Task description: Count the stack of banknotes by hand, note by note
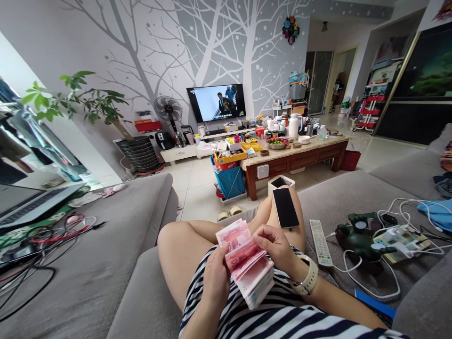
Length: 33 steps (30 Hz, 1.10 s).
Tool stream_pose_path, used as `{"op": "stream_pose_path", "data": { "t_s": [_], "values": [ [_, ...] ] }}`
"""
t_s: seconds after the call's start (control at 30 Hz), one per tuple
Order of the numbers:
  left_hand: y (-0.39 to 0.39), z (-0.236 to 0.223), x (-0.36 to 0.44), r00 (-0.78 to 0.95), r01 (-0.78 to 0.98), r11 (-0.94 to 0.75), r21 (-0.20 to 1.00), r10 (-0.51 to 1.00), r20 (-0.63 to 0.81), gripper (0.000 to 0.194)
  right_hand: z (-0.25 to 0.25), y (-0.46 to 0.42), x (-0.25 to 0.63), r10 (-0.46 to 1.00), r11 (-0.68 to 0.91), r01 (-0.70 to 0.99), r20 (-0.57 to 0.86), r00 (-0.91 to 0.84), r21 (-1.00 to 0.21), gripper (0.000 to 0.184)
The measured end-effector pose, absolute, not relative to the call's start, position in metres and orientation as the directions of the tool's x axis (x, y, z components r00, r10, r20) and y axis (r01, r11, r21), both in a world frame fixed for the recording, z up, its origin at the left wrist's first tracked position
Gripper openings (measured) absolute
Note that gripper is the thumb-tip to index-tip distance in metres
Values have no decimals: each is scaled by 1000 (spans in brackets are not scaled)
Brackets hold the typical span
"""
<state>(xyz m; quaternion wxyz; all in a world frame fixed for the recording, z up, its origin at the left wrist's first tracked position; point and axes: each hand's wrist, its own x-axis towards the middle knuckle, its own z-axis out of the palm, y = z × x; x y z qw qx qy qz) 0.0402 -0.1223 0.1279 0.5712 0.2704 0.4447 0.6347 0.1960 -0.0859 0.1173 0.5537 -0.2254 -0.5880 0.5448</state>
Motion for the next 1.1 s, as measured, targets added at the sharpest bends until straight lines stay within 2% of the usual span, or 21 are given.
{"op": "stream_pose_path", "data": {
  "t_s": [0.3,0.47,0.6,0.77,0.93,1.1],
  "values": [
    [-115,119,37,-258,-478,-20,878,959,-119,22,120,-87,195,875,249,-323,355,-329,-913,38],
    [-115,114,36,-136,-549,56,834,978,-156,17,115,-80,194,911,281,-249,339,-234,-927,36],
    [-119,117,38,-71,-512,95,854,986,-152,22,110,-75,193,941,262,-211,298,-162,-942,36],
    [-124,125,43,-112,-474,75,877,983,-145,28,109,-75,192,938,262,-167,291,-187,-951,40],
    [-120,123,40,-136,-464,53,884,982,-131,18,110,-76,192,935,293,-135,313,-166,-947,38],
    [-118,124,39,-225,-404,-5,915,970,-95,17,114,-81,193,915,334,-150,358,-185,-931,37]
  ]
}}
